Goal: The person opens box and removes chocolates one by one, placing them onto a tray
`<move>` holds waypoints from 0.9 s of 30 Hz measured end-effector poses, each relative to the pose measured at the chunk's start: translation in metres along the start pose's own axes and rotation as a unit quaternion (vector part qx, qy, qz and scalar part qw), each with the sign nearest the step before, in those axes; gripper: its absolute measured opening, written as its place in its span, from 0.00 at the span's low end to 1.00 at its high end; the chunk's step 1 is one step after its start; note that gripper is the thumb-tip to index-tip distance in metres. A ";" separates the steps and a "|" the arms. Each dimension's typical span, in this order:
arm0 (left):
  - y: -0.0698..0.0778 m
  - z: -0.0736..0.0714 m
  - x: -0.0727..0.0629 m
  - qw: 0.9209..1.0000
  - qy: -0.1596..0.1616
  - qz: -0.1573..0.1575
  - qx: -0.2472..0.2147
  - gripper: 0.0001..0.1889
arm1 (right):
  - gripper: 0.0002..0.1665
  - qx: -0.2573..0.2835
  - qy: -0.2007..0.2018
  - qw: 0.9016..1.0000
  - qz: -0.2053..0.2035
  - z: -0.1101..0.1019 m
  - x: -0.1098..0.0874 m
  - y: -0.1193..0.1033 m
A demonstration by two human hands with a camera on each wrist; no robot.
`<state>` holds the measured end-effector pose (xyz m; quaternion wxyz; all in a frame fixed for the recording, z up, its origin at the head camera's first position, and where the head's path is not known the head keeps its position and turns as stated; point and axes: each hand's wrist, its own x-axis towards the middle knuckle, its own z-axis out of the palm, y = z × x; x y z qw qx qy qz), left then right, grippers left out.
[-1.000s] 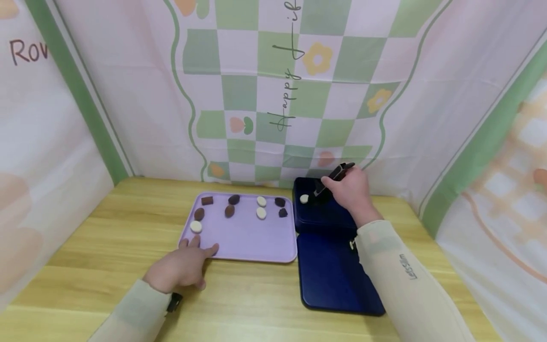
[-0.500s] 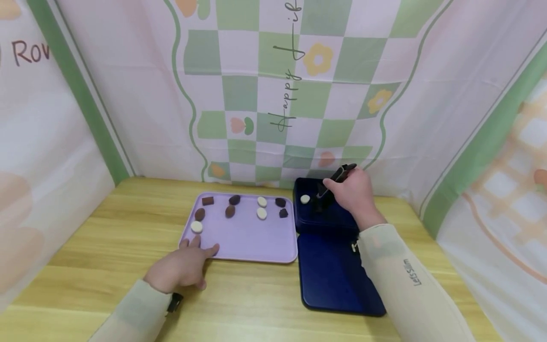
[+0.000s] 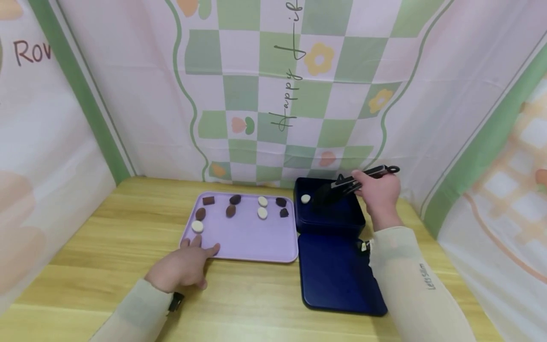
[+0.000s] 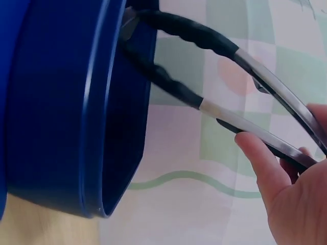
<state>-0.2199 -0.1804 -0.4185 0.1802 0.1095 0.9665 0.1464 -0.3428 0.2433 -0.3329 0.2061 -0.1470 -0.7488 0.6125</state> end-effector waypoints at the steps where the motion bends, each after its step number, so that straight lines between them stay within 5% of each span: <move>1: 0.000 0.000 0.000 1.000 0.000 0.000 0.000 0.49 | 0.32 0.040 -0.002 0.999 0.012 0.000 0.000 -0.001; 7: 0.001 -0.001 0.000 1.000 -0.003 0.001 -0.002 0.48 | 0.28 0.187 -0.024 0.980 0.061 0.006 -0.011 -0.013; 11: 0.001 -0.001 0.000 1.000 -0.004 0.000 -0.004 0.49 | 0.28 0.231 -0.053 0.970 0.061 0.019 -0.024 -0.021; 18: 0.001 -0.002 -0.001 1.000 -0.004 -0.001 -0.009 0.49 | 0.22 0.200 -0.092 0.975 0.025 0.055 -0.053 -0.034; 27: 0.001 -0.004 0.000 1.000 -0.010 -0.006 -0.007 0.48 | 0.22 0.097 -0.140 0.985 -0.001 0.106 -0.089 -0.034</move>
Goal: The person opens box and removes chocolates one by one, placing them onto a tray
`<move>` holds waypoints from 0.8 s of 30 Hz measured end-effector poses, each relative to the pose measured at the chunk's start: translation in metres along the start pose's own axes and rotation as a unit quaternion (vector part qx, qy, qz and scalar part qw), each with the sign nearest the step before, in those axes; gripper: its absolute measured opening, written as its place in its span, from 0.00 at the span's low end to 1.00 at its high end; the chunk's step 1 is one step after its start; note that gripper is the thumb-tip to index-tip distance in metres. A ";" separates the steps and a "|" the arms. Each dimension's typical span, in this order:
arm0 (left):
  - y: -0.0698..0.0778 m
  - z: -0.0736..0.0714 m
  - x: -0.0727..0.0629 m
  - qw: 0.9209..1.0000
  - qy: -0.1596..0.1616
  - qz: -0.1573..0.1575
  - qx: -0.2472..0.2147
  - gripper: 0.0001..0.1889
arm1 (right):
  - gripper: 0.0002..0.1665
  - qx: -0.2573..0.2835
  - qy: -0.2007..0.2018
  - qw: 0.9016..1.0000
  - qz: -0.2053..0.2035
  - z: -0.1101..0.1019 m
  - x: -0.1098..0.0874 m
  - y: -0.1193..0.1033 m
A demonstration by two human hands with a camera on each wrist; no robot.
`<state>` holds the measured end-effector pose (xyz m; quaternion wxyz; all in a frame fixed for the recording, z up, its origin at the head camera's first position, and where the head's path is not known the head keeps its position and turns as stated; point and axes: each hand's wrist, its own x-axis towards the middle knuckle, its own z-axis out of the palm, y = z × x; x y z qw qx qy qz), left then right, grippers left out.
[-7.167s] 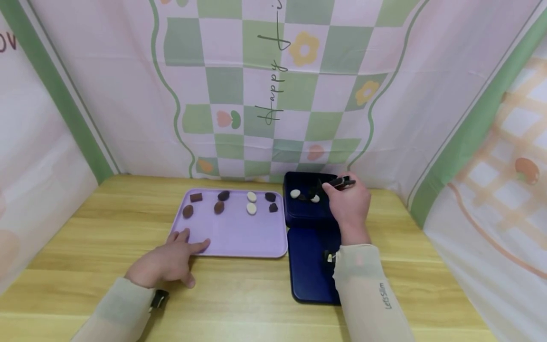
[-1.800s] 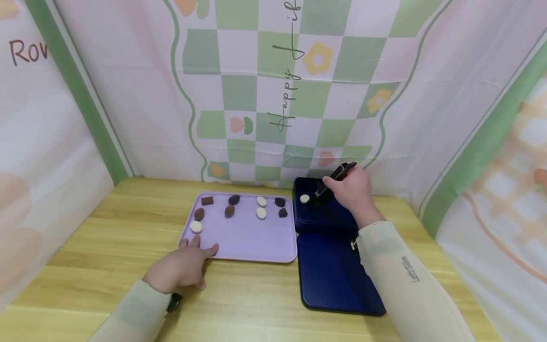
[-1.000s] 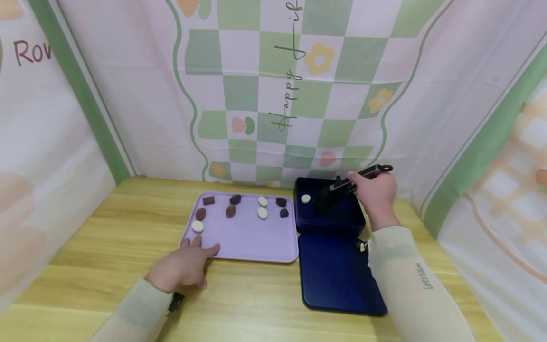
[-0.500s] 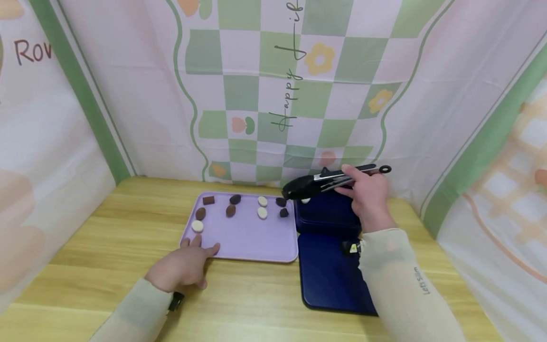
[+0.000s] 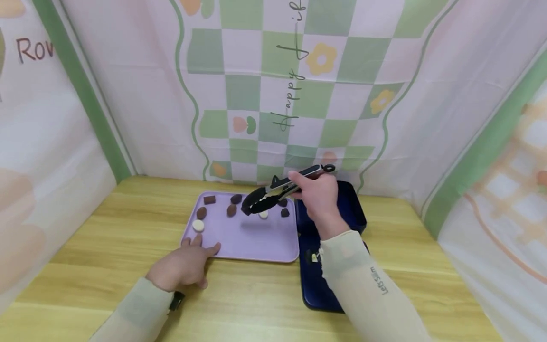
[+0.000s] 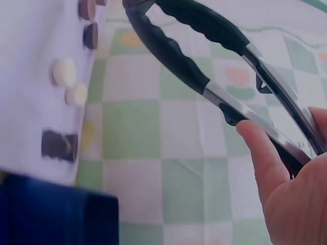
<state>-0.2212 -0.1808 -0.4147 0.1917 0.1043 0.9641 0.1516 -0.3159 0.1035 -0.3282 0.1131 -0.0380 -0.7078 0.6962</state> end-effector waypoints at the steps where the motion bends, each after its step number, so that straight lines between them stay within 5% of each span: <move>1: 0.000 0.000 0.000 1.000 0.002 0.002 0.000 0.48 | 0.22 -0.009 0.000 1.000 -0.005 0.005 -0.002 0.002; 13: 0.000 0.000 0.000 1.000 0.011 0.009 0.008 0.49 | 0.19 -0.145 0.002 0.989 -0.031 0.043 -0.014 0.032; 24: -0.001 0.001 0.001 1.000 0.005 0.005 0.009 0.49 | 0.18 -0.158 0.002 0.986 -0.051 0.049 -0.020 0.035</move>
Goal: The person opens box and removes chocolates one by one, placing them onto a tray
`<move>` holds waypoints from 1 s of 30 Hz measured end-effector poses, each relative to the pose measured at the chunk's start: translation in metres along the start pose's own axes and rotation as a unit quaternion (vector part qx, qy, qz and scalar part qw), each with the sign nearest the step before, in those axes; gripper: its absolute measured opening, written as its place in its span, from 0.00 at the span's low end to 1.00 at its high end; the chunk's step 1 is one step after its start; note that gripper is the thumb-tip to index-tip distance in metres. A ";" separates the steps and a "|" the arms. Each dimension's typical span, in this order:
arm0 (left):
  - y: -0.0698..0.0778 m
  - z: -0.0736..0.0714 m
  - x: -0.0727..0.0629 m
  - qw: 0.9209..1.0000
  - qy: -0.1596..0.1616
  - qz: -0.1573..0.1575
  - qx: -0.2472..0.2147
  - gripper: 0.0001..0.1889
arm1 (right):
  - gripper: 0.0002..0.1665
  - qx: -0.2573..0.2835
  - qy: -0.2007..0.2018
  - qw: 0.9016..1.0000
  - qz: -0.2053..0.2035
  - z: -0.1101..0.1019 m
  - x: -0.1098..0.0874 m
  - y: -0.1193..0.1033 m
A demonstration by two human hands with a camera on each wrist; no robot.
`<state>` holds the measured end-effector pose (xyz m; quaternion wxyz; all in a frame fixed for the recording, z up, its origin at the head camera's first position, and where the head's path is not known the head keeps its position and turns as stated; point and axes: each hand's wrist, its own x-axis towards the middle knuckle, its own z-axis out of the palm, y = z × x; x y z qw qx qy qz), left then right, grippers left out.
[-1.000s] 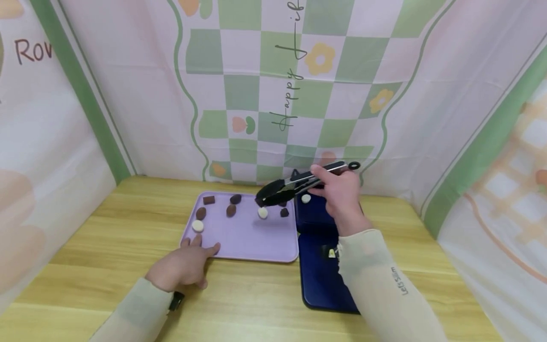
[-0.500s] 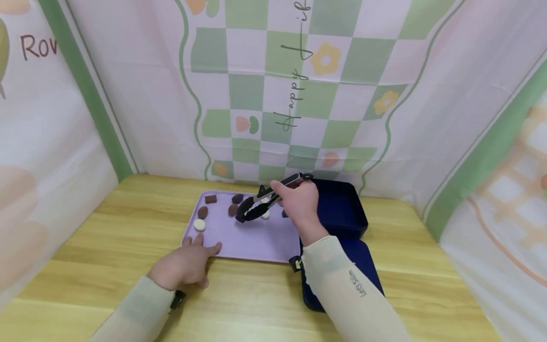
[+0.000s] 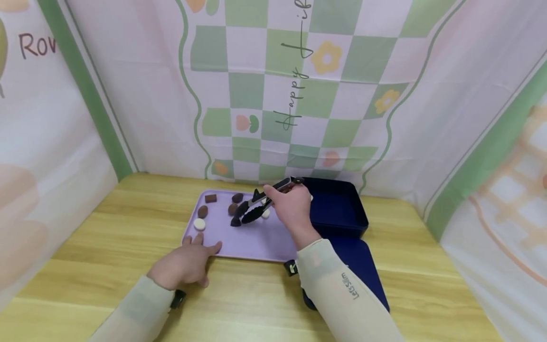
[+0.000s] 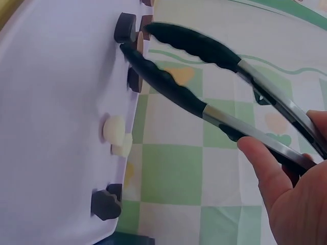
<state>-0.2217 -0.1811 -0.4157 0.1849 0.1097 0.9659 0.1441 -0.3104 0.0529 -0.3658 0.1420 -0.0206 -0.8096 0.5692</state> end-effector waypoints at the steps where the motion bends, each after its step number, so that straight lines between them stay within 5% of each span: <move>1: 0.000 0.000 0.000 1.000 -0.001 -0.001 0.001 0.49 | 0.17 0.000 -0.003 1.000 0.002 0.000 0.000 0.001; 17: 0.001 0.002 0.001 1.000 0.000 -0.003 0.003 0.49 | 0.15 0.017 -0.015 1.000 -0.016 0.003 -0.008 -0.003; 25: 0.003 0.001 -0.002 1.000 0.003 -0.003 0.003 0.49 | 0.18 0.143 0.045 0.988 -0.033 -0.054 0.006 -0.015; 30: 0.005 0.001 -0.003 1.000 0.005 -0.003 -0.002 0.48 | 0.19 0.136 0.116 0.982 -0.067 -0.102 0.027 -0.016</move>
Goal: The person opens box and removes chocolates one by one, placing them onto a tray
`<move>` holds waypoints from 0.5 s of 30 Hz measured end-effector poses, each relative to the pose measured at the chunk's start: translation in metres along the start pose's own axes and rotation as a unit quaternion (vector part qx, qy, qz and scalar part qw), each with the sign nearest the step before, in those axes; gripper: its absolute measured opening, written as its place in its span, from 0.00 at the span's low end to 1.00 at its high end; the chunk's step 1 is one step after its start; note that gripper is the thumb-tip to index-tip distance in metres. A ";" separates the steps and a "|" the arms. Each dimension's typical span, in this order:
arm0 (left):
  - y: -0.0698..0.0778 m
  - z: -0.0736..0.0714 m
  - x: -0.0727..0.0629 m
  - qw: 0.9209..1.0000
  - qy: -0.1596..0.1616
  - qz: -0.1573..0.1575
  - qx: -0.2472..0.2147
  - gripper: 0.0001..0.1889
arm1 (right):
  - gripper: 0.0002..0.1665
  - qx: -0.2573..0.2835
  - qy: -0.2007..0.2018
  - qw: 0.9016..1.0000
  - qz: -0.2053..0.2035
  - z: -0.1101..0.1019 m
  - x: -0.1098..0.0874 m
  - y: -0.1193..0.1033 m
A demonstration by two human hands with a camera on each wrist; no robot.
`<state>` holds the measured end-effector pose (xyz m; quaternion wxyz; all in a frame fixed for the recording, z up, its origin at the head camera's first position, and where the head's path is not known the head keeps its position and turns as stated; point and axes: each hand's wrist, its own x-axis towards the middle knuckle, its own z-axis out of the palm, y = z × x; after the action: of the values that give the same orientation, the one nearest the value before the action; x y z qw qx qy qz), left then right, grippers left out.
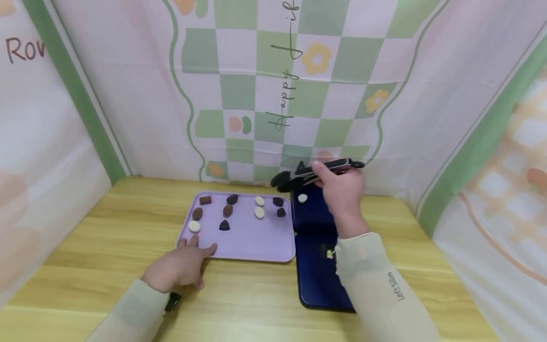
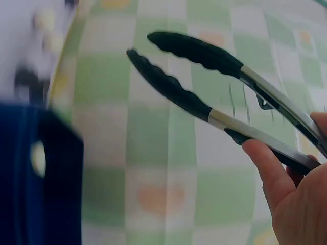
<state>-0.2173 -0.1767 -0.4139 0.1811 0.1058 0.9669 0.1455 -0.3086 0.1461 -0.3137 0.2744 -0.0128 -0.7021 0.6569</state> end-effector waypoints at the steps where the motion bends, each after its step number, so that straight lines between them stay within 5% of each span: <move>1: 0.000 0.000 0.000 1.000 0.000 -0.001 -0.001 0.48 | 0.19 -0.019 0.012 1.000 -0.008 -0.007 0.006 0.000; 9: -0.004 0.002 0.000 1.000 0.003 0.003 -0.001 0.49 | 0.31 -0.215 0.038 0.976 0.010 -0.040 0.037 0.027; 15: -0.004 0.003 0.002 1.000 0.004 0.005 -0.003 0.49 | 0.31 -0.252 0.025 0.966 0.049 -0.042 0.040 0.051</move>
<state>-0.2185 -0.1796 -0.4190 0.1770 0.1098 0.9666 0.1495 -0.3429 0.2069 -0.3465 0.2472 -0.1329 -0.8362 0.4712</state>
